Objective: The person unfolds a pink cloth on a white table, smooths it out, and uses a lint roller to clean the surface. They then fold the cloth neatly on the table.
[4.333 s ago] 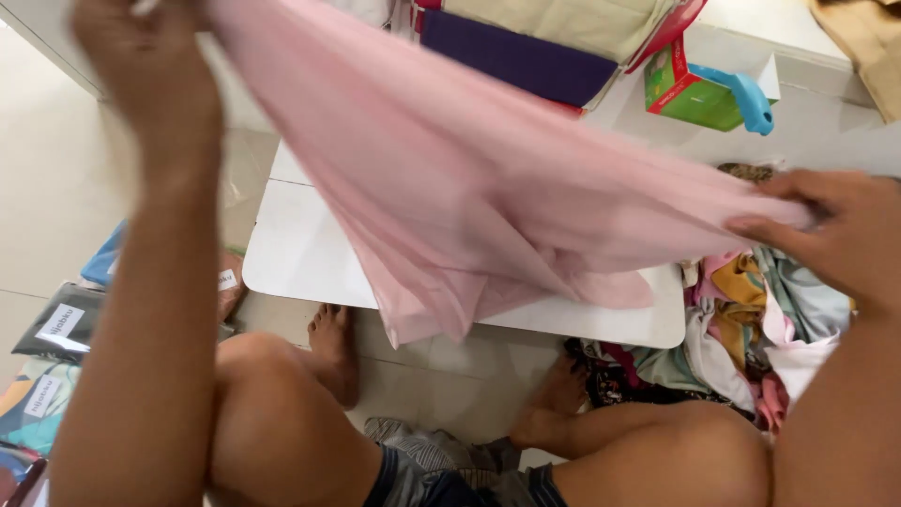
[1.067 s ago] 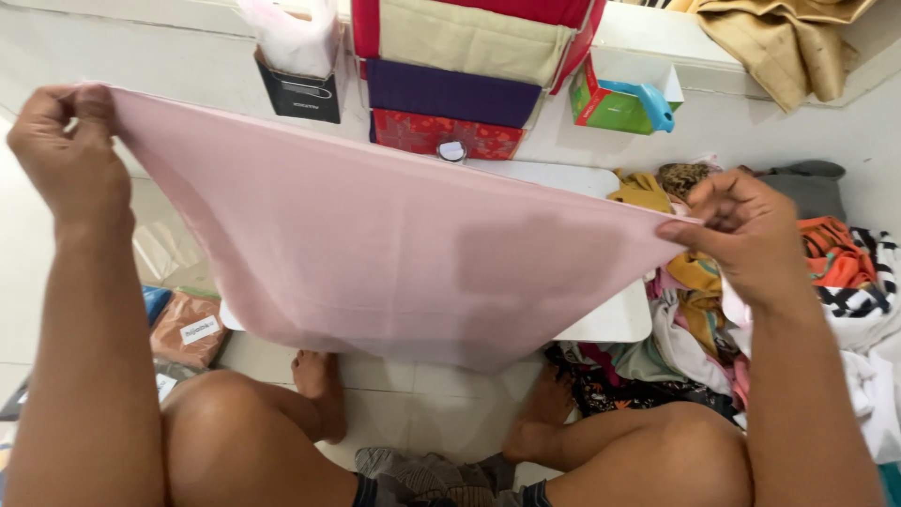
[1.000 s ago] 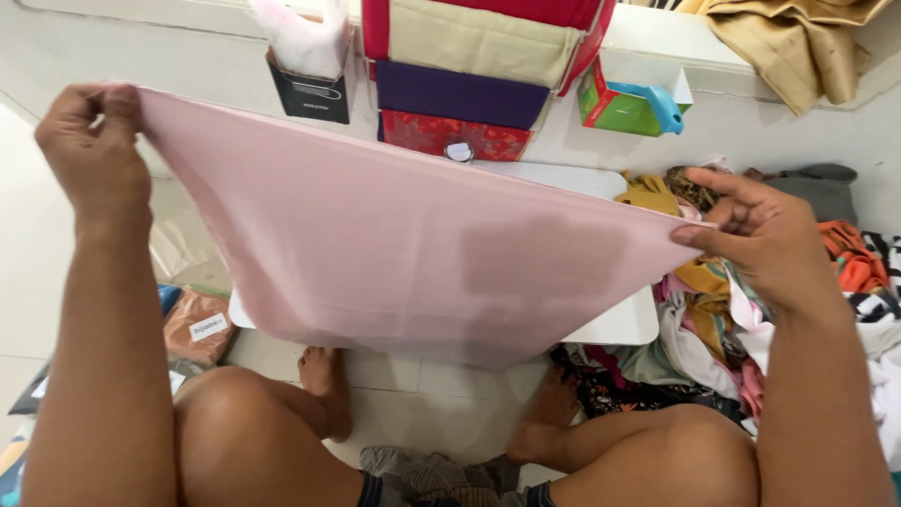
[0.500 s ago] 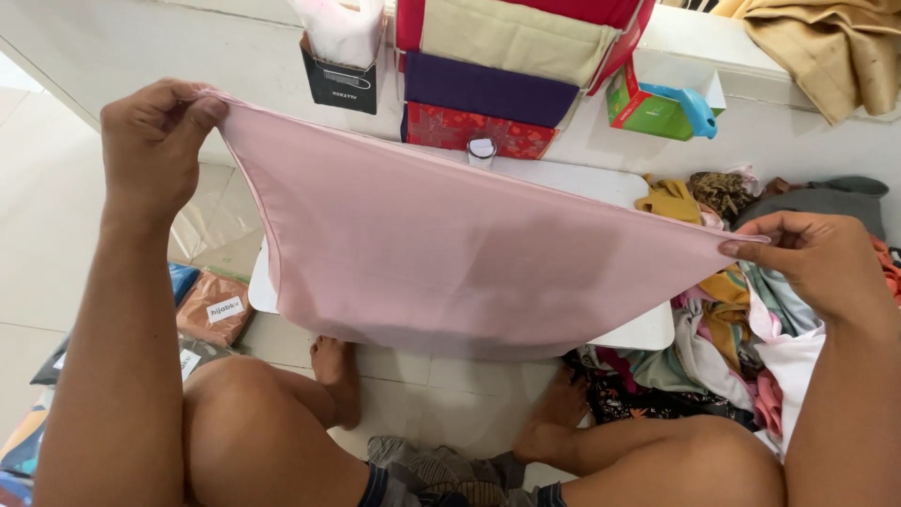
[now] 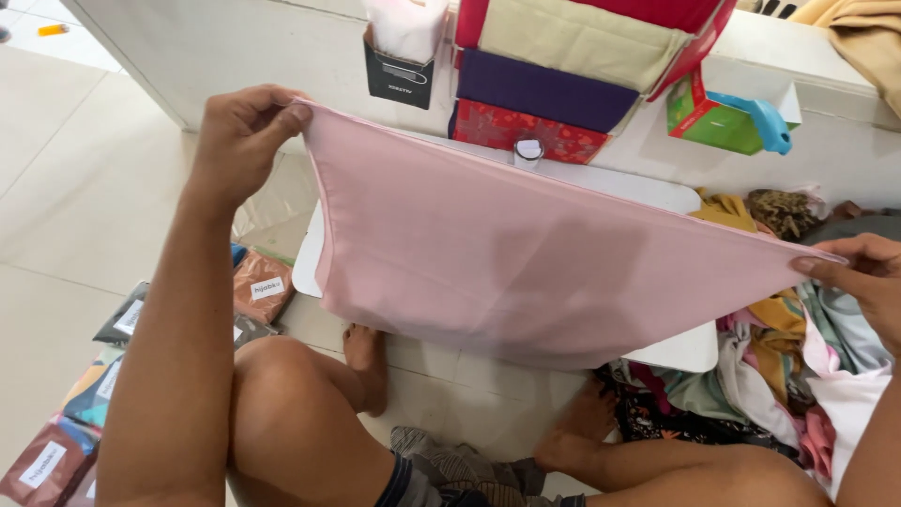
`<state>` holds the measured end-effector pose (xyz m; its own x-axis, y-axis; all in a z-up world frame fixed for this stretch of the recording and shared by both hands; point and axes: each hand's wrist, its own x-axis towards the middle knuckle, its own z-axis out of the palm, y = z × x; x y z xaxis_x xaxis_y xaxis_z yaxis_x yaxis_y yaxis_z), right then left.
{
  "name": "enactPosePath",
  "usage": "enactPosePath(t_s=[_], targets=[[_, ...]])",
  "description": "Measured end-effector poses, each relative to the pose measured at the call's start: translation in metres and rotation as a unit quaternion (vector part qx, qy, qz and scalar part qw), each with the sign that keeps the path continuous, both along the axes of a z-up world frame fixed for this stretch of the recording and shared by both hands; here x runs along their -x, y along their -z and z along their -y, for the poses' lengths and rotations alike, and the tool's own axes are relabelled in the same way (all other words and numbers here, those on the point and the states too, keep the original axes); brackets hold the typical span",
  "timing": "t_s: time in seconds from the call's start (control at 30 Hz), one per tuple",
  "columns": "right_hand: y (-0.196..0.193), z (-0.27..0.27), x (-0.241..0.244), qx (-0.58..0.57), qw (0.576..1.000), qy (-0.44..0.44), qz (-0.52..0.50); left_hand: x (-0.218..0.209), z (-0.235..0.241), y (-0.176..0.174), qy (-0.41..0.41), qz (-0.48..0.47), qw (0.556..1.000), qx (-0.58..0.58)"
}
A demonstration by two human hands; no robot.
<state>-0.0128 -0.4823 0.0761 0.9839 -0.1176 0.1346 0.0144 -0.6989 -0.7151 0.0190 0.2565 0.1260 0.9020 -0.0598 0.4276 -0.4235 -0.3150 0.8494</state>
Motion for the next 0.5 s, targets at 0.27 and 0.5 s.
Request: enactPosePath(t_s=[0.27, 0.5], targets=[[-0.018, -0.04, 0.012, -0.015, 0.999, -0.024, -0.037, -0.005, 0.029, -0.006, -0.078, -0.051, 0.99, 0.104], [-0.043, -0.065, 0.017, 0.009, 0.997, 0.021, -0.072, -0.005, 0.037, -0.014, -0.19, 0.058, 0.98, 0.001]])
